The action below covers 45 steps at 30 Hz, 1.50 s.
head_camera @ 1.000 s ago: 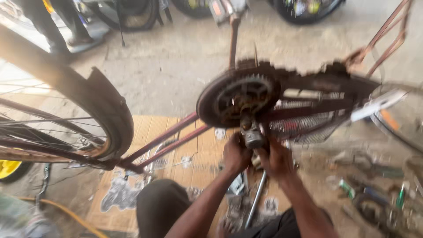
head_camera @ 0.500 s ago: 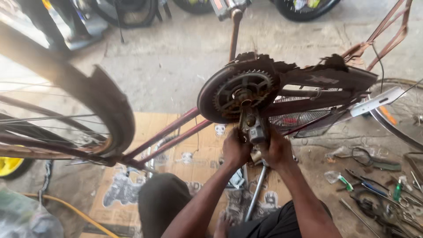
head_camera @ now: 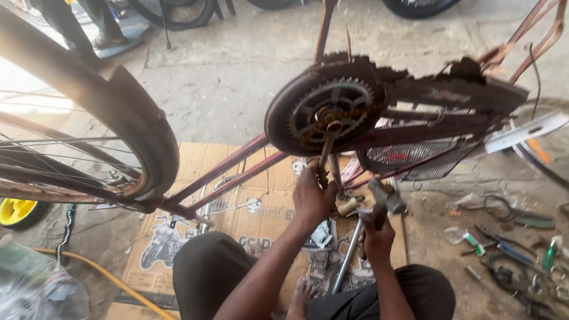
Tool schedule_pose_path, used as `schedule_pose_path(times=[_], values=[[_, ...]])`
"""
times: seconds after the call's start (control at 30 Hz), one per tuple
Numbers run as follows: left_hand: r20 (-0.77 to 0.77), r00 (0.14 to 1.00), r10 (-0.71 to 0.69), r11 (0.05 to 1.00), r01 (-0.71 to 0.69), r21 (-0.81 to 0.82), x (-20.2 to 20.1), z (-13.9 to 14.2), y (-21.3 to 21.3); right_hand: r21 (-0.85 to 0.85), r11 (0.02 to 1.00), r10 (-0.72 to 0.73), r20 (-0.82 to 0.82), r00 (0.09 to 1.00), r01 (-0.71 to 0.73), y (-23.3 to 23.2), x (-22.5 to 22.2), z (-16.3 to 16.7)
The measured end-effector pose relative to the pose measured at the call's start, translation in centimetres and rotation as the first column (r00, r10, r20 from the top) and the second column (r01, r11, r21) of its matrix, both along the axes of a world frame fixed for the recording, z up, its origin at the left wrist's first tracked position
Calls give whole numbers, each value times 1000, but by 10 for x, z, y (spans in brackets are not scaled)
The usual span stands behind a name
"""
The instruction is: The person applies lubricant to the bicycle chain and crankset, then uses a hammer and metal rod to strike the crank arm and pedal area. The person works on the bicycle while sitting on the floor in a workshop environment.
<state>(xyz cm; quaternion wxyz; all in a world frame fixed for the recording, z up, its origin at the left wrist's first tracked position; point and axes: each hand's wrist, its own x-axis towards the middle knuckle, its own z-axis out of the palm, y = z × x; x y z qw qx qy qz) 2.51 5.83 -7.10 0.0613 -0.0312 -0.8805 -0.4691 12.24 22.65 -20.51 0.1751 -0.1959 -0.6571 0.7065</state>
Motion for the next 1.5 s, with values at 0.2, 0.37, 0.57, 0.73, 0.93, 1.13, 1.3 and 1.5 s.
schedule_pose_path(times=[0.2,0.37,0.57,0.73,0.93,1.13,1.3,1.5], values=[[-598,798,-77,972,-75,-225,5,27,-10,-203,976,-85,-48,995,73,1,-22,-10],[-719,674,-168,976,12,-217,-3,53,-8,-149,982,-120,-7,993,117,9,-29,-30],[-691,704,-165,971,-7,-240,-15,65,-9,-133,987,-81,58,995,88,18,-28,-54],[-699,711,-70,986,-56,-155,-23,70,-10,-99,992,-68,103,992,78,17,-29,-59],[-741,667,82,989,-144,-19,-28,84,-7,-66,997,-20,134,991,29,17,-27,-60],[-708,697,117,990,-140,26,-31,90,-3,-40,999,18,192,981,-10,18,-26,-57],[-672,731,117,992,-113,50,-30,86,-3,-50,999,20,178,984,-11,19,-26,-55],[-650,753,98,995,-65,74,-27,86,-9,-58,998,0,194,981,12,18,-27,-55]])
